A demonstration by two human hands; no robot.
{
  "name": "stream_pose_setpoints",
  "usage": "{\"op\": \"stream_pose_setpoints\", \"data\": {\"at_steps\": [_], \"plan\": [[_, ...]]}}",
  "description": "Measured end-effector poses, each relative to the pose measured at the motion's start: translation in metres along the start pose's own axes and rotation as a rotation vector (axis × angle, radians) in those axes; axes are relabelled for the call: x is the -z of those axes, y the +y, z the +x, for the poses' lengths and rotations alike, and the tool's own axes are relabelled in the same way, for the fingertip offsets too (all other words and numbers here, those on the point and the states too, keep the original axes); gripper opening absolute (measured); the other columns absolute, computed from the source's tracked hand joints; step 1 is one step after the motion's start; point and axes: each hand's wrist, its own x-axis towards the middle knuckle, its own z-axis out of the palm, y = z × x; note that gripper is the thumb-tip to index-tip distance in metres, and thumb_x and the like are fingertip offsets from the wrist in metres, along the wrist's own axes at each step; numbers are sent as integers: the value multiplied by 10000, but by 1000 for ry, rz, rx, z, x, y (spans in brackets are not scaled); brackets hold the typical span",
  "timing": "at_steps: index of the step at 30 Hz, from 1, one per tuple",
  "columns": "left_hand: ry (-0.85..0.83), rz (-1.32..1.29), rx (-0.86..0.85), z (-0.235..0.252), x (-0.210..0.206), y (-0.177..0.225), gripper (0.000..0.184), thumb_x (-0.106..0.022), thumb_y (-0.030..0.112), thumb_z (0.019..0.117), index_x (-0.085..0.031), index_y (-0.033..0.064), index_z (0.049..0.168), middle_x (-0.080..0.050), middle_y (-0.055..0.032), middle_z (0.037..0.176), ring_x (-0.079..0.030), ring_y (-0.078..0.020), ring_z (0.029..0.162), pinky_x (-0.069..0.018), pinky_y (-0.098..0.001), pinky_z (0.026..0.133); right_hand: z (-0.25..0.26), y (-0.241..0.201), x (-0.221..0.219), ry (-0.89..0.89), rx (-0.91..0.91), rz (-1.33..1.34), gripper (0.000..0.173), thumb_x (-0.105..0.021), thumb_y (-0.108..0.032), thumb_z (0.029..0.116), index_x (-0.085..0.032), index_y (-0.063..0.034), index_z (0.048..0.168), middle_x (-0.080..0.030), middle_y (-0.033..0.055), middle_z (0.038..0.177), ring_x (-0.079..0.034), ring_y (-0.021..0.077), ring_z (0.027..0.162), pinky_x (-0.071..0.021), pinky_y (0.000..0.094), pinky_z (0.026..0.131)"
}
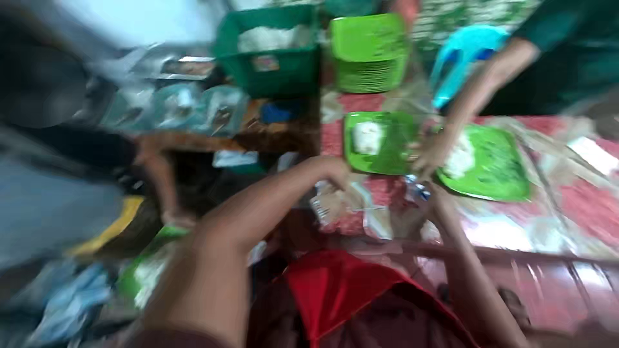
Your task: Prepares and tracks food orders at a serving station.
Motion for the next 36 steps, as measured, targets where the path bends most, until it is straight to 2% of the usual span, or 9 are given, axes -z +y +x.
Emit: {"op": "stream_pose_setpoints", "data": {"at_steps": [5,8,13,17,20,22,27,31,36], "plan": [[91,-209,89,16,-21,-25,197,-710,239,948,-739,45,934,-683,-111,887,-654,-251,815,-541,-490,703,-10,-16,-22,16,121,-35,444,-580,-182,1019,-564,34,1406,-567,352,1354,-559,516,1252,-425,657,1062],[90,-149,99,10,-19,-24,242,-717,242,949,-734,8,1008,-696,-175,1034,-666,-333,978,-535,-572,836,-26,-16,-8,54,157,27,562,-556,-69,986,-418,25,1523,-622,358,1224,-653,502,1014,-515,648,886],[178,-280,-4,34,-36,-59,278,-683,240,957,-724,-21,1046,-686,-235,1105,-651,-405,1066,-496,-654,902,-29,-11,-1,-115,106,996,383,-340,-94,1002,-569,-57,1306,-703,-30,966,-659,57,674,-579,226,606],[539,-745,52,16,-91,-99,283,-608,214,1019,-690,0,1184,-588,-215,1363,-576,-356,1264,-460,-583,1060,-24,-27,-17,-251,168,1492,380,-721,-270,872,-670,-262,1248,-754,-89,1009,-708,54,854,-602,239,742],[520,-1004,235,5,-141,-109,383,-606,320,1034,-677,-14,1209,-613,-239,1312,-586,-375,1234,-451,-605,1046,-17,-60,-48,-287,283,1397,81,-697,-387,917,-675,-334,974,-642,-132,755,-620,34,703,-553,258,698],[437,-1153,298,0,-159,-100,444,-591,357,1046,-645,-33,1249,-614,-264,1293,-573,-396,1234,-425,-620,1052,-12,-94,-66,-276,246,1251,266,-518,-380,1018,-629,-246,817,-589,-113,641,-561,35,569,-521,254,585],[478,-1398,339,4,-181,-82,401,-628,279,1016,-621,-13,1291,-630,-243,1279,-583,-371,1227,-439,-597,1061,24,-153,-100,-507,447,1024,386,-408,-230,1028,-587,6,1274,-724,88,1069,-707,154,853,-611,361,755],[513,-1397,339,12,-185,-80,316,-616,212,1016,-651,-5,1243,-656,-223,1231,-610,-341,1184,-460,-582,1030,42,-180,-121,-392,532,901,161,-649,-177,966,-661,-17,958,-655,-8,813,-605,35,687,-537,231,645],[519,-1511,343,9,-185,-77,288,-630,198,1009,-656,-9,1207,-650,-212,1211,-608,-315,1157,-467,-559,1015,29,-210,-105,-401,378,527,260,-697,-200,987,-621,26,881,-606,66,739,-573,100,635,-526,281,663]]}}
